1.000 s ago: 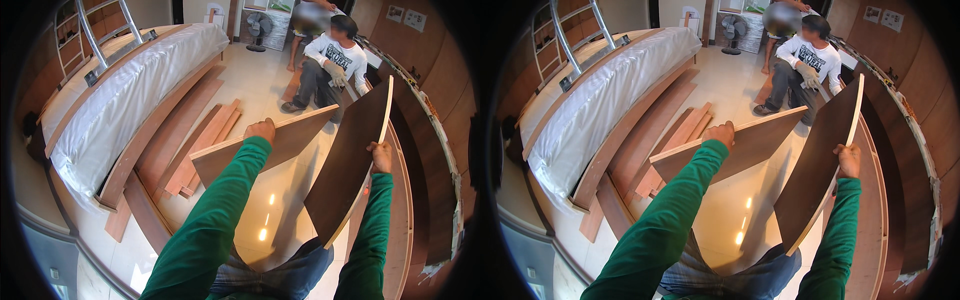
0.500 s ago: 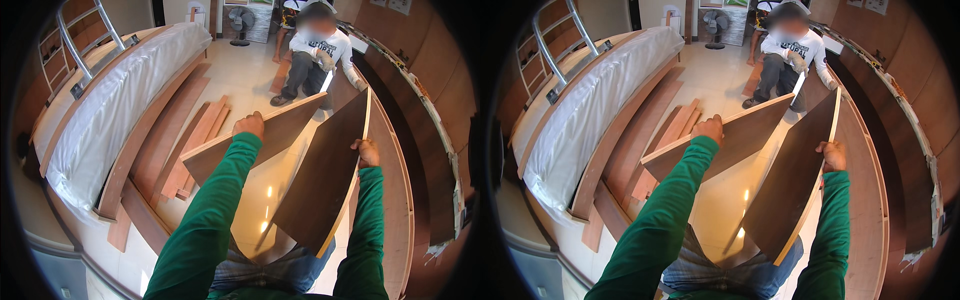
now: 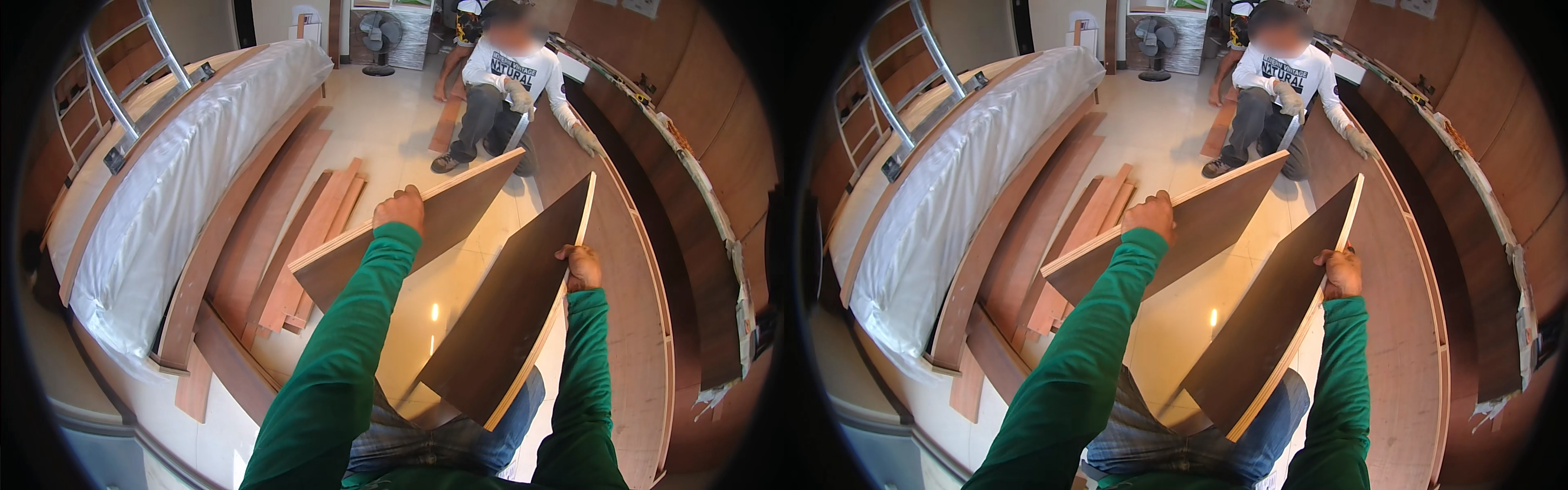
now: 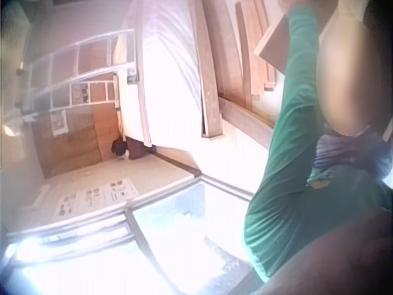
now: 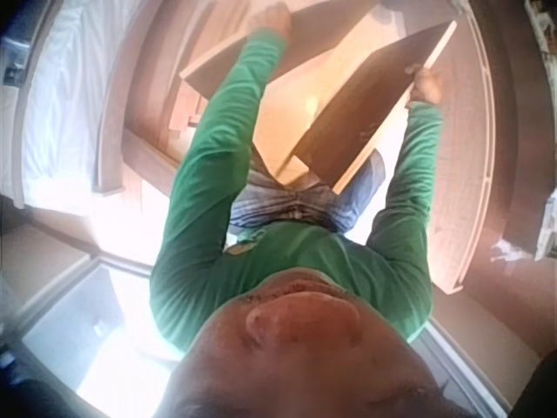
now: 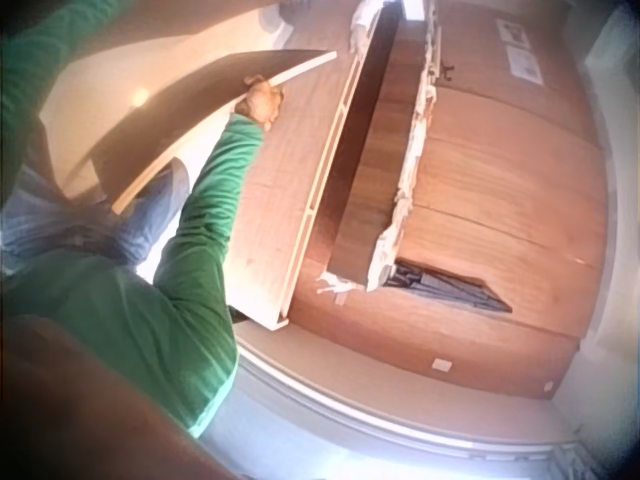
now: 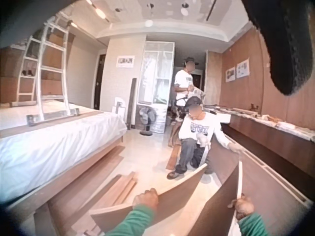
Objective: The person assembles a wooden cabinet by arranging various flat-pack panels on the floor. They use a power drill to secure the pieces together and fit the components into the partially built structure.
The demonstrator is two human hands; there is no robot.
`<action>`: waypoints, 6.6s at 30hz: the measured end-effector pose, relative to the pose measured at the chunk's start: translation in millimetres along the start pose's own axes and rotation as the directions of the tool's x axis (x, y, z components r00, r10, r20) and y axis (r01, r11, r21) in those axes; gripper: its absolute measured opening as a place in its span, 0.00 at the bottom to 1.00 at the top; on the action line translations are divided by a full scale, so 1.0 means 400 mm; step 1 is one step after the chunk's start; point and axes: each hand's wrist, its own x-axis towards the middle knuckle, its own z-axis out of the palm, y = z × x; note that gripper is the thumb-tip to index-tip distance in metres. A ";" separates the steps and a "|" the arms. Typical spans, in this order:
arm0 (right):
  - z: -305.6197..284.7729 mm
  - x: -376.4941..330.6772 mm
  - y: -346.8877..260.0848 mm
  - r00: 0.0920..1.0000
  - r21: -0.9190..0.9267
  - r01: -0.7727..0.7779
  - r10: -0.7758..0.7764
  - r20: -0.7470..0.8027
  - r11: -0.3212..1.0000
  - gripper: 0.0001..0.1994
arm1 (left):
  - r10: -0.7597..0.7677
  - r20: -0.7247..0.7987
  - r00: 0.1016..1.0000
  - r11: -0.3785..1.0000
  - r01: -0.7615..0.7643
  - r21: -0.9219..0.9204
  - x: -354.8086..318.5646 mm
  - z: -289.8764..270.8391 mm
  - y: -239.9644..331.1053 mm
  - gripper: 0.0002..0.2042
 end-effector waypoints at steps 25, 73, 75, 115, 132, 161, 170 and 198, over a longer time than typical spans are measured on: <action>0.065 -0.065 0.056 0.947 -0.515 0.315 -0.301 0.112 0.797 0.25 | 0.002 -0.019 1.000 0.999 -0.001 0.040 -0.004 -0.028 0.004 0.20; 0.092 -0.050 -0.030 0.352 -0.351 0.936 -0.122 0.928 0.033 0.25 | 0.058 -0.097 0.994 0.993 -0.048 0.103 -0.070 -0.056 -0.149 0.27; 0.115 -0.053 -0.027 0.338 -0.334 0.941 -0.126 0.933 0.053 0.29 | 0.118 -0.072 0.990 0.990 -0.111 0.088 -0.052 -0.043 -0.191 0.26; 0.067 -0.406 0.023 0.330 -0.326 0.942 -0.409 0.851 0.083 0.25 | 0.119 -0.040 0.992 0.971 -0.108 0.214 -0.036 -0.110 -0.184 0.30; -0.015 -0.425 0.033 0.362 -0.362 0.927 -0.492 0.792 0.100 0.25 | -0.006 -0.069 0.998 0.994 0.014 0.112 -0.026 -0.098 -0.178 0.38; -0.021 -0.364 0.055 0.373 -0.466 0.872 -0.409 0.832 -0.152 0.33 | 0.486 0.054 0.872 0.872 -0.489 0.036 0.025 -0.092 -0.064 0.23; 0.130 -0.373 0.015 0.486 -0.522 0.853 -0.410 0.772 0.029 0.31 | -0.107 -0.003 0.994 0.949 0.103 0.297 0.071 -0.033 -0.059 0.32; -0.062 -0.349 0.069 0.360 -0.505 0.860 -0.618 0.699 -0.070 0.35 | 0.256 0.563 0.785 0.951 -0.102 -0.290 0.304 0.020 -0.309 0.36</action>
